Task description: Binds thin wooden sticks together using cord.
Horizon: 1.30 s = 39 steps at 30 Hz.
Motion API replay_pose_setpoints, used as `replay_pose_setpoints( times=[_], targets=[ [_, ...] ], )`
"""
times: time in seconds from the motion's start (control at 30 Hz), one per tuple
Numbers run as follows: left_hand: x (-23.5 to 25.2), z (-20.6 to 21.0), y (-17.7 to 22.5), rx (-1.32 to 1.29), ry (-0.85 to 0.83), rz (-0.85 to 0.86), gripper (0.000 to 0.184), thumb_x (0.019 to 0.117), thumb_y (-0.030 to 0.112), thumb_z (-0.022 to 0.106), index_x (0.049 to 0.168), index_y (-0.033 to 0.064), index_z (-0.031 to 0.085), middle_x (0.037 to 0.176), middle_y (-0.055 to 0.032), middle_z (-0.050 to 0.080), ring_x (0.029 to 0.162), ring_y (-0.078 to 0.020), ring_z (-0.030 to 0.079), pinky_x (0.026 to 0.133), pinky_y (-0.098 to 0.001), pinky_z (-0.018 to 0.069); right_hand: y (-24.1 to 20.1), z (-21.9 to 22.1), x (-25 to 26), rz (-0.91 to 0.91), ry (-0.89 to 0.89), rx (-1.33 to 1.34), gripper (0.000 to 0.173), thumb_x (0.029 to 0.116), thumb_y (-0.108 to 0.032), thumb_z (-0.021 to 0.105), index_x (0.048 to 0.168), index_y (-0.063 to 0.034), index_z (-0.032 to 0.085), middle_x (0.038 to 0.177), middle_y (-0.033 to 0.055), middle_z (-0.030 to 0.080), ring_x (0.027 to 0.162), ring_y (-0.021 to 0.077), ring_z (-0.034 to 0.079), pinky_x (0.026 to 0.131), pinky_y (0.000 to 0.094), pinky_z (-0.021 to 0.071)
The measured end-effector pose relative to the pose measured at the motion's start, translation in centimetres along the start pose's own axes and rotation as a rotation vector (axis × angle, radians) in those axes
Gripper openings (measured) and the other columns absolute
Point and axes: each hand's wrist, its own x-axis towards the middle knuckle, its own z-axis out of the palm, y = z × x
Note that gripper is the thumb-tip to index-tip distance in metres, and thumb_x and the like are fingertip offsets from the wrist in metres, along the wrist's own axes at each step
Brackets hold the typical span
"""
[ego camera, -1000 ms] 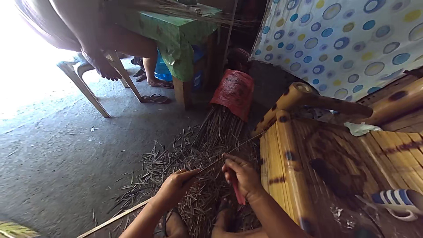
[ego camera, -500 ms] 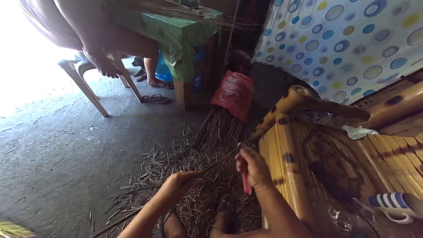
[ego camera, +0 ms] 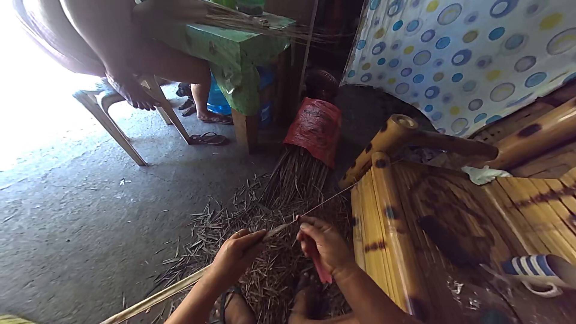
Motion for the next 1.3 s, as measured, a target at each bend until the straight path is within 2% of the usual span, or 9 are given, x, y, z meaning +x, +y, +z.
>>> replay_pose_setpoints(
  times=[0.17,0.33,0.53,0.67,0.73,0.9,1.07,1.17,1.3],
  targets=[
    [0.0,-0.4,0.2,0.002,0.011,-0.017,0.035,0.0973,0.029,0.066,0.131,0.0277,0.072,0.103,-0.0029,0.069,0.091,-0.0112,0.064,0.082,-0.0321,0.0556,-2.4,-2.3,1.9,-0.081,0.201,0.050,0.031,0.1083,-0.011,0.047,0.135,0.0022,0.056,0.080,0.0099,0.067,0.052,0.0116,0.058,0.045,0.0252,0.0504],
    [-0.1,0.1,0.1,0.004,0.047,0.001,0.034,0.0966,0.030,0.068,0.130,0.0290,0.072,0.102,-0.0009,0.068,0.090,-0.0089,0.064,0.081,-0.0296,0.0558,0.6,0.5,-0.5,0.048,-0.029,-0.024,0.030,0.1046,-0.010,0.054,0.131,0.0032,0.061,0.081,0.0119,0.069,0.054,0.0129,0.060,0.048,0.0267,0.0522],
    [0.1,-0.3,0.1,0.005,0.023,-0.024,0.034,0.0953,0.029,0.069,0.129,0.0290,0.073,0.103,-0.0016,0.069,0.092,-0.0103,0.065,0.083,-0.0319,0.0561,-2.3,-2.5,2.3,-0.077,0.228,0.077,0.032,0.1086,-0.012,0.047,0.137,0.0015,0.056,0.079,0.0099,0.067,0.051,0.0116,0.057,0.045,0.0251,0.0500],
    [0.3,-0.1,0.2,-0.021,0.019,-0.034,0.035,0.0949,0.028,0.070,0.129,0.0283,0.073,0.101,-0.0019,0.069,0.090,-0.0095,0.064,0.081,-0.0300,0.0555,-0.5,-0.5,0.4,0.004,0.037,0.012,0.031,0.1061,-0.010,0.050,0.133,0.0022,0.059,0.080,0.0113,0.069,0.053,0.0125,0.059,0.048,0.0263,0.0516],
    [0.2,-0.4,-0.1,-0.043,-0.001,-0.037,0.033,0.0965,0.030,0.068,0.129,0.0273,0.073,0.102,-0.0008,0.070,0.090,-0.0089,0.065,0.082,-0.0304,0.0558,-0.5,-0.3,0.4,-0.020,0.022,0.032,0.031,0.1058,-0.009,0.050,0.132,0.0031,0.060,0.080,0.0117,0.069,0.053,0.0124,0.060,0.047,0.0258,0.0516],
    [0.3,-1.3,-0.3,-0.096,-0.158,0.016,0.031,0.1053,0.026,0.053,0.127,0.0168,0.073,0.102,-0.0025,0.073,0.084,-0.0080,0.067,0.082,-0.0304,0.0570,-3.6,-3.8,3.2,-0.200,0.198,0.103,0.033,0.1091,-0.013,0.044,0.137,0.0009,0.056,0.078,0.0084,0.066,0.051,0.0104,0.056,0.045,0.0244,0.0496],
    [0.3,-1.2,0.1,-0.099,-0.236,-0.052,0.033,0.1080,0.026,0.048,0.126,0.0104,0.070,0.095,-0.0059,0.072,0.082,-0.0151,0.068,0.083,-0.0393,0.0574,-0.2,-0.2,0.5,-0.063,-0.052,-0.039,0.034,0.1052,-0.013,0.049,0.135,0.0009,0.059,0.081,0.0097,0.069,0.056,0.0121,0.060,0.051,0.0271,0.0537],
    [0.3,-1.9,0.2,-0.116,-0.265,-0.082,0.033,0.1087,0.024,0.045,0.124,0.0083,0.070,0.094,-0.0087,0.072,0.083,-0.0184,0.069,0.084,-0.0423,0.0579,-0.5,-0.6,1.1,-0.129,0.043,0.001,0.034,0.1052,-0.012,0.050,0.135,-0.0009,0.061,0.080,0.0089,0.069,0.055,0.0123,0.060,0.048,0.0272,0.0529],
    [0.4,-1.8,-0.2,-0.121,-0.279,-0.020,0.031,0.1088,0.024,0.046,0.117,0.0068,0.070,0.087,-0.0095,0.068,0.077,-0.0190,0.065,0.077,-0.0419,0.0551,-3.0,-3.3,3.0,-0.221,0.187,0.068,0.032,0.1081,-0.012,0.043,0.134,-0.0043,0.059,0.075,0.0035,0.068,0.048,0.0079,0.057,0.044,0.0233,0.0507]
  ],
)
